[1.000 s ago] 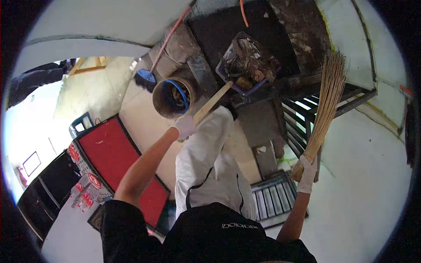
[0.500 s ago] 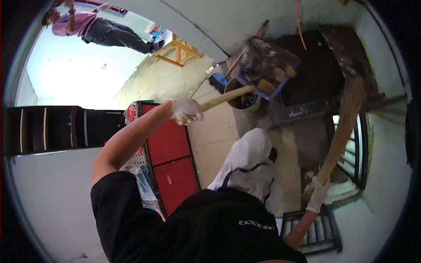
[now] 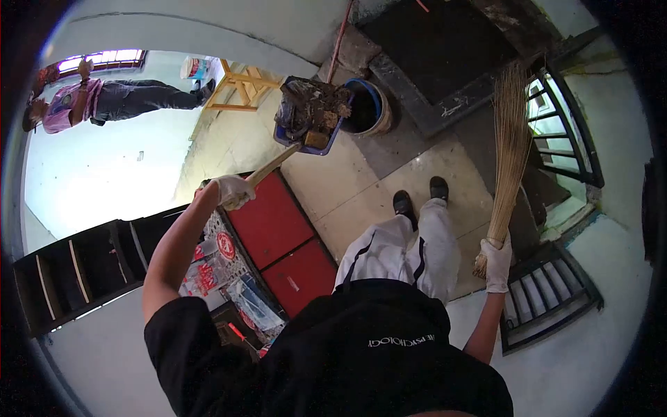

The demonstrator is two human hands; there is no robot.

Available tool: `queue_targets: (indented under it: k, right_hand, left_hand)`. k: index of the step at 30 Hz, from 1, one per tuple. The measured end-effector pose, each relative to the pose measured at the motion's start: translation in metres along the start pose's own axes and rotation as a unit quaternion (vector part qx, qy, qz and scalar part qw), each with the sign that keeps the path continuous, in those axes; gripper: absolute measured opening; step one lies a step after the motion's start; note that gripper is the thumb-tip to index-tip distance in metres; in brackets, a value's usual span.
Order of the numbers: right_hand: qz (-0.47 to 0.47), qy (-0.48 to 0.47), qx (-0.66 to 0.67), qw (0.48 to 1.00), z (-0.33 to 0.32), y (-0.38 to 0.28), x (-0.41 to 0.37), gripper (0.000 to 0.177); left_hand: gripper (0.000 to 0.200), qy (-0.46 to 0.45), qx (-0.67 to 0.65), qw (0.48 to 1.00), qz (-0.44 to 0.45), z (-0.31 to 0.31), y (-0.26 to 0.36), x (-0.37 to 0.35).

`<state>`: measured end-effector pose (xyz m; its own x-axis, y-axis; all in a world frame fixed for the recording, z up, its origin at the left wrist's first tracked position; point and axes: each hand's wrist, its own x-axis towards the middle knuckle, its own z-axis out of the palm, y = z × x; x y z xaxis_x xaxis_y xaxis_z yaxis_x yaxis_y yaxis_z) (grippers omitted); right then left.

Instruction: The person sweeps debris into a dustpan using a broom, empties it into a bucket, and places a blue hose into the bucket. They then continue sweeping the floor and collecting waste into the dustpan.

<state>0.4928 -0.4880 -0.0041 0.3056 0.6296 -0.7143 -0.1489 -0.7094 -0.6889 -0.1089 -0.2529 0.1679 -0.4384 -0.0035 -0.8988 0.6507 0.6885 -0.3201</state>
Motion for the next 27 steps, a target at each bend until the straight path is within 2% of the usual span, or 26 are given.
queue_targets:
  k: [2,4,6,8,10,11,12,14,15,17,18,20,21,22,23,24,25,27]
  right_hand:
    - [0.018,-0.012,0.017,1.000,0.003,0.006,-0.013,0.065]
    - [0.072,-0.005,0.022,0.997,0.011,0.005,-0.031,0.065]
    - [0.059,0.005,0.008,0.998,0.008,0.047,-0.030,0.065]
    - [0.046,0.015,-0.010,0.999,0.012,0.054,-0.034,0.064]
    - [0.091,0.027,0.024,0.995,0.022,0.033,-0.053,0.071]
    - [0.099,0.030,0.046,0.994,0.022,0.045,-0.052,0.074]
    - [0.100,0.032,0.047,0.993,0.021,0.047,-0.052,0.074]
    - [0.123,0.034,0.042,0.991,0.020,0.050,-0.050,0.076]
    - [0.124,0.034,0.044,0.991,0.018,0.062,-0.045,0.076]
    - [0.051,0.043,-0.008,0.998,0.013,0.089,-0.037,0.074]
    - [0.055,0.045,-0.005,0.997,0.013,0.091,-0.037,0.074]
    - [0.070,0.031,-0.003,0.997,0.013,0.086,-0.036,0.073]
    - [0.071,0.032,-0.003,0.997,0.017,0.070,-0.039,0.073]
    - [0.114,0.025,0.026,0.993,0.022,0.044,-0.044,0.073]
    - [0.153,0.020,0.055,0.986,0.022,0.028,-0.045,0.073]
    - [0.151,0.022,0.053,0.987,0.021,0.038,-0.041,0.073]
    - [0.120,0.028,0.064,0.990,0.021,0.057,-0.034,0.068]
    - [0.088,0.031,0.071,0.993,0.018,0.065,-0.027,0.063]
  left_hand:
    - [0.024,-0.068,-0.048,0.995,-0.054,-0.005,-0.001,0.038]
    - [0.025,-0.065,-0.023,0.997,-0.030,0.000,0.016,0.061]
    - [0.026,-0.036,-0.015,0.996,-0.079,0.007,0.030,0.087]
    - [0.026,-0.072,-0.022,0.996,-0.057,-0.004,0.039,0.113]
    - [0.026,0.005,0.022,0.997,-0.072,0.001,0.064,0.109]
    - [0.027,-0.010,-0.039,0.998,-0.050,-0.008,0.064,0.128]
    - [0.027,-0.010,-0.037,0.998,-0.050,-0.016,0.074,0.129]
    - [0.028,-0.084,-0.061,0.992,-0.065,-0.027,0.093,0.116]
    - [0.029,-0.051,-0.039,0.998,-0.024,-0.032,0.102,0.099]
    - [0.025,-0.022,-0.087,0.996,-0.027,-0.061,0.116,0.128]
    - [0.023,0.004,-0.110,0.994,-0.013,-0.061,0.131,0.113]
    - [0.020,0.027,-0.132,0.988,0.081,-0.066,0.159,0.082]
    - [0.021,0.035,-0.114,0.989,0.083,-0.068,0.176,0.059]
    - [0.021,-0.117,-0.154,0.974,0.116,-0.109,0.174,0.100]
    - [0.019,-0.039,-0.193,0.973,0.124,-0.104,0.179,0.097]
    - [0.020,0.039,-0.231,0.963,0.130,-0.097,0.180,0.093]
    - [0.020,0.036,-0.235,0.963,0.131,-0.098,0.174,0.098]
    - [0.030,0.100,-0.175,0.926,0.320,-0.104,0.150,0.112]
